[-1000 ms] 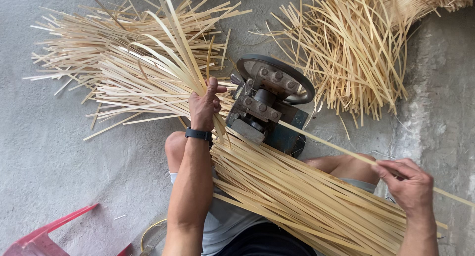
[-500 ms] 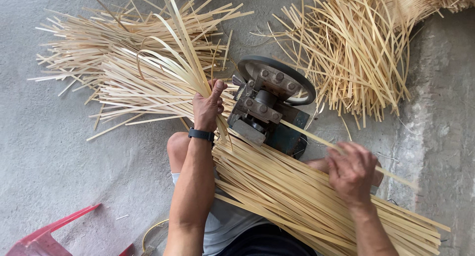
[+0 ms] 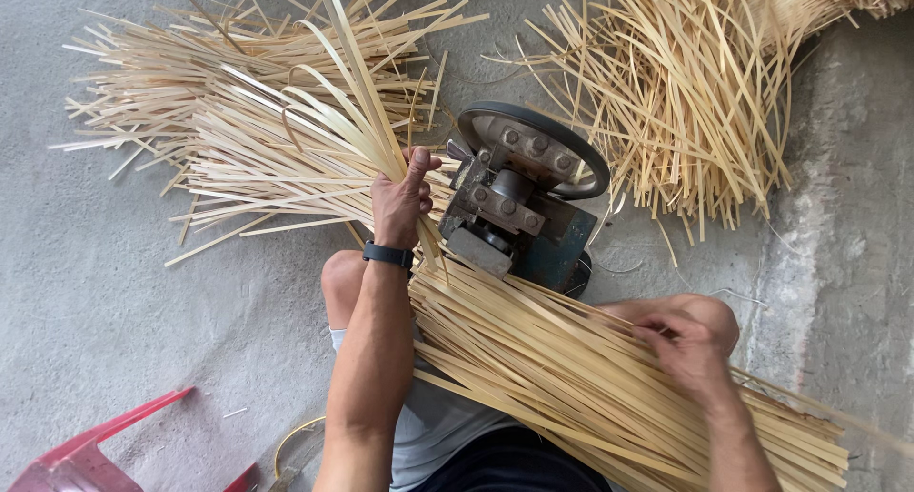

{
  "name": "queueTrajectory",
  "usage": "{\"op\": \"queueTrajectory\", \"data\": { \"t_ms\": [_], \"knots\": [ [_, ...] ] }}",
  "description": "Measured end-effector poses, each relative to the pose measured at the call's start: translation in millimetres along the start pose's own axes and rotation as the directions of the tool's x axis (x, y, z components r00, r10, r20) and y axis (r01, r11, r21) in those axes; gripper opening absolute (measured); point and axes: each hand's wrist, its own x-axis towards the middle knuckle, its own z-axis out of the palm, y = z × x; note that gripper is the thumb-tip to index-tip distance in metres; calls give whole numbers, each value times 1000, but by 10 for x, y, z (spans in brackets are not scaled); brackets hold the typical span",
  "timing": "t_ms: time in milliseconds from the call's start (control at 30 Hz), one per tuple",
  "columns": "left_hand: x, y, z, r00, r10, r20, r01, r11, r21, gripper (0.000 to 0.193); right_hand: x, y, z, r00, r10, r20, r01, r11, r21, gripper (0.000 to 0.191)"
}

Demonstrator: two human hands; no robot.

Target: The person sits on the floor and feeds long bamboo strips into a manual splitting machine. They hold a bundle in the left hand, feed individual strips through the machine with the right hand, and collect the split pieces into a growing pile on the floor.

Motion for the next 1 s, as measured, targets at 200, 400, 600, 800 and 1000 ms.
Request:
{"op": "queueTrajectory", "data": {
  "t_ms": [200, 400, 600, 800, 1000],
  "knots": [
    [3, 2, -12, 1000, 11, 10, -11, 1000, -24, 43, -119, 162, -610, 992, 25, -123, -27, 1000, -15, 10],
    [12, 14, -10, 1000, 2, -7, -2, 1000, -5, 44, -73, 59, -876, 905, -224, -361, 148, 963, -226, 11],
    [0, -3, 27, 1000, 19, -5, -19, 1000, -2, 47, 228, -317, -367, 896, -365, -254, 286, 911, -299, 16],
    [25, -4, 20, 1000, 8, 21, -8, 1000, 0, 43, 280, -439, -273, 887, -375, -270, 270, 895, -356, 30],
    [44, -24, 39, 994, 23, 107, -18, 999, -46, 37, 334, -127, -64, 994, 25, -105, -50, 968, -248, 55]
  ]
}}
